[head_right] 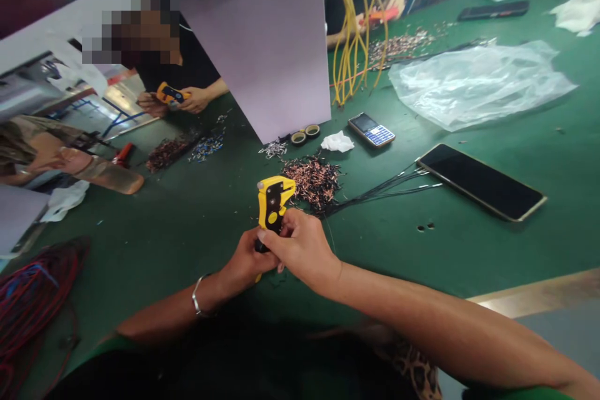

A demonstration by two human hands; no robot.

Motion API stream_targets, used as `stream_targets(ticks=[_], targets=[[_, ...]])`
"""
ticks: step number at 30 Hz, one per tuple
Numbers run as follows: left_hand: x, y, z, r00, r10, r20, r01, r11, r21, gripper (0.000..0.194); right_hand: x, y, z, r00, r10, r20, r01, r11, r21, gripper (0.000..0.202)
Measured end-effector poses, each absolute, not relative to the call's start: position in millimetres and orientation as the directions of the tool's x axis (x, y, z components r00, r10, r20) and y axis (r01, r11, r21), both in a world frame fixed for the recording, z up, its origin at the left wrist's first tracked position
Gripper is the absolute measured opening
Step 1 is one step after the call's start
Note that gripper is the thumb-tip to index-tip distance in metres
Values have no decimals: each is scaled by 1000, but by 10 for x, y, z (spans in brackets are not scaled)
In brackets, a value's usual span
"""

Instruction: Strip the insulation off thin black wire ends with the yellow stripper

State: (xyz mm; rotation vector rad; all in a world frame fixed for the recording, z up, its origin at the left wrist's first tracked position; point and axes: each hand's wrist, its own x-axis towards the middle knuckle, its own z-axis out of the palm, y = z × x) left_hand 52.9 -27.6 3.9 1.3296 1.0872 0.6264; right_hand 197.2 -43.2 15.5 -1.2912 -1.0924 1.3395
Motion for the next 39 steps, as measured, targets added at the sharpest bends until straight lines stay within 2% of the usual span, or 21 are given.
stream_targets(ticks=[4, 10, 15, 18, 21, 23, 24, 26, 27, 29, 34, 39], targets=[[519, -279, 68, 411, 880, -236, 180, 176, 968, 19, 1983, -422, 126, 48, 996, -76, 65, -79, -995, 31], [529, -308, 88, 431, 846, -314, 146, 278, 949, 39, 2004, -417, 132, 48, 992, -119, 73, -122, -990, 31], [542, -315, 70, 371, 888, -271, 199, 209, 958, 23, 1970, -428, 153, 50, 987, -154, 62, -157, -986, 30], [525, -304, 51, 397, 880, -261, 236, 176, 956, 17, 1953, -426, 166, 11, 978, -207, -1, -207, -978, 29], [500, -274, 40, 433, 862, -264, 194, 197, 961, 17, 2015, -386, 200, -111, 964, -243, -16, -246, -969, 30], [483, -244, 38, 443, 851, -282, 130, 250, 959, 17, 2121, -327, 221, -163, 967, -195, 66, -186, -980, 31], [474, -227, 37, 448, 844, -295, 96, 283, 954, 18, 2191, -287, 224, -133, 980, -147, 115, -132, -985, 31], [460, -195, 39, 459, 826, -327, 39, 348, 936, 20, 2344, -185, 200, 65, 998, 22, 213, 7, -977, 24], [453, -181, 41, 463, 819, -339, 15, 376, 927, 21, 2418, -126, 172, 185, 978, 95, 236, 50, -970, 19], [444, -162, 51, 471, 809, -353, -28, 414, 910, 21, 2540, -2, 88, 283, 945, 166, 228, 102, -968, 9], [440, -155, 105, 509, 785, -353, -62, 442, 895, 24, 2636, 224, -137, 131, 989, 72, 151, 52, -987, 25], [444, -160, 154, 545, 756, -362, -63, 467, 882, 23, 2626, 258, -184, 52, 999, 6, 130, -1, -992, 10]])
